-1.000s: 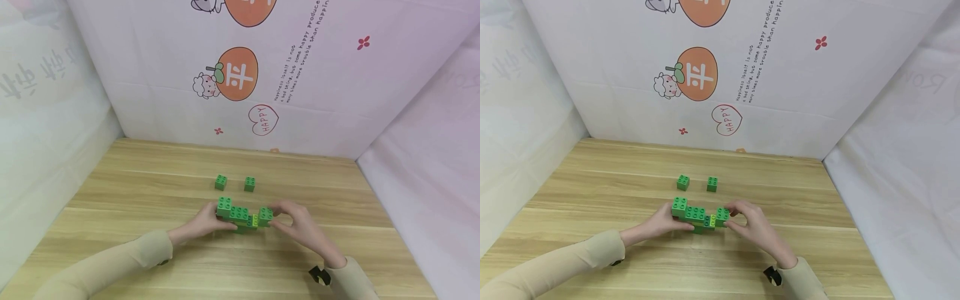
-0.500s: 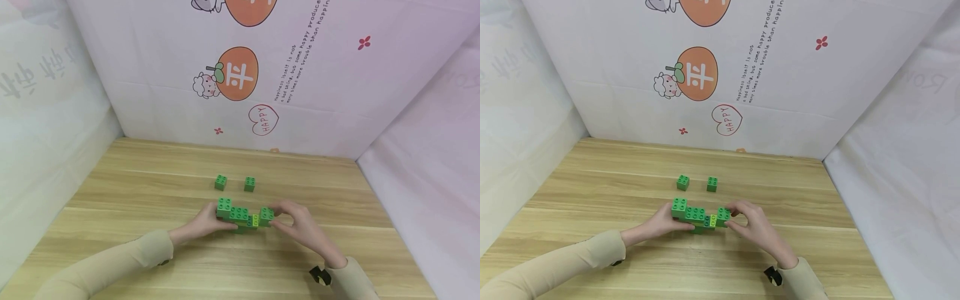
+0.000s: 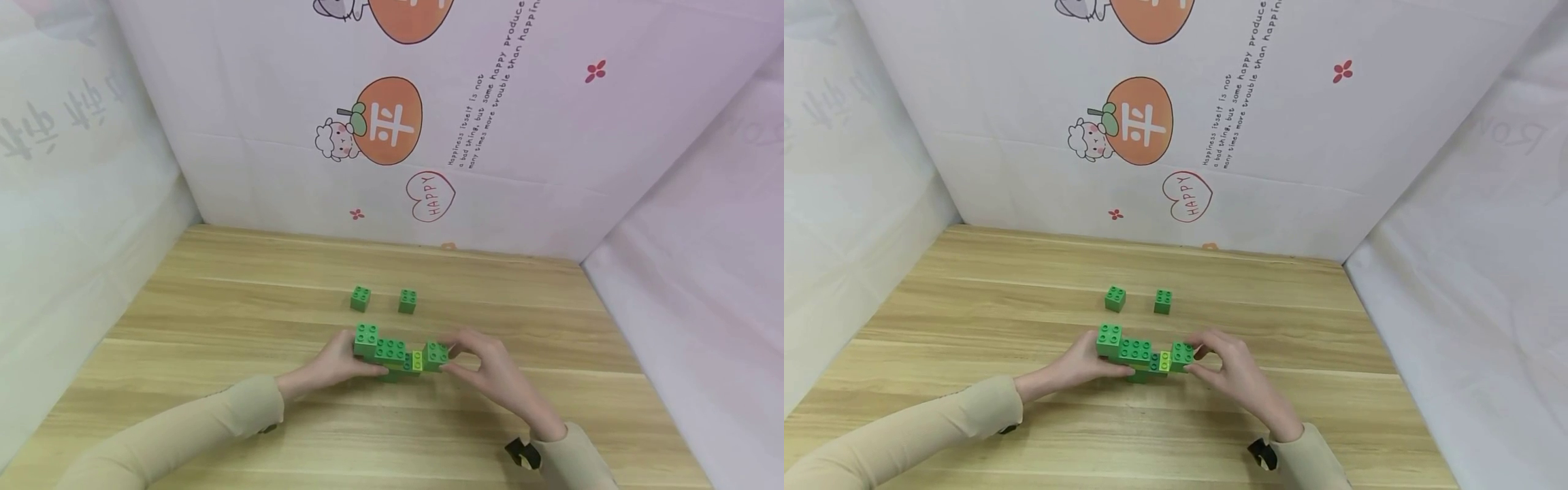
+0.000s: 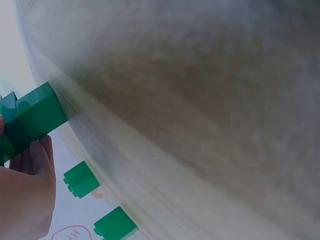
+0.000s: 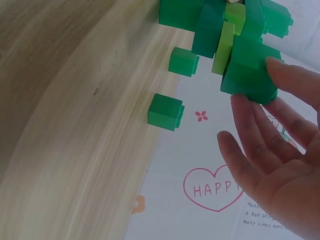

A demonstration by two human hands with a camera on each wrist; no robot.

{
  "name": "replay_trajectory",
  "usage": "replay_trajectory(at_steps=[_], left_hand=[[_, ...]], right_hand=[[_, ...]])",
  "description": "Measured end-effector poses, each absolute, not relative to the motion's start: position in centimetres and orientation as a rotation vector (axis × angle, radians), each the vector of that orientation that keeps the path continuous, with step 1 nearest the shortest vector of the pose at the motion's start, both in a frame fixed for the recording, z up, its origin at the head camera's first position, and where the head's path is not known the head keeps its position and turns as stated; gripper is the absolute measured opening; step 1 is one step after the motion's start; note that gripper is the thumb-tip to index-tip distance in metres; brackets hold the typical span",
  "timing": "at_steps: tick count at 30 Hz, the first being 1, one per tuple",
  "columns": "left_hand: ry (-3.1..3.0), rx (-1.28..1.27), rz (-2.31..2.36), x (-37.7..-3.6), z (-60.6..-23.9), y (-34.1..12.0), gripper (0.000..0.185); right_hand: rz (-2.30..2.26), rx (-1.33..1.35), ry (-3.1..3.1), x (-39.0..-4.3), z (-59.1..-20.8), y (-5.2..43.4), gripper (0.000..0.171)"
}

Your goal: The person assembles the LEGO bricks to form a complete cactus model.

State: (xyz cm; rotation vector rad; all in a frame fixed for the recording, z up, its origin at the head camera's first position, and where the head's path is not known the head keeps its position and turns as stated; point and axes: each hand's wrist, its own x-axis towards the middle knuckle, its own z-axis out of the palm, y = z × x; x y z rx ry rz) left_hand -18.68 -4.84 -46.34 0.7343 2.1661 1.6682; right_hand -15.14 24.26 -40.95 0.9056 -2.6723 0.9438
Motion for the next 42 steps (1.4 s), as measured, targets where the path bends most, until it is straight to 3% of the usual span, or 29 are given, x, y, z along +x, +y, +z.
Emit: replay_trajectory(at_steps=[42], left_hand=[[2.173, 0.746, 1.686, -18.88, -46.56, -4.81, 0.044]], right_hand=[[0.854, 1.005, -2.602, -15.79, -40.53, 23.98, 0.036]])
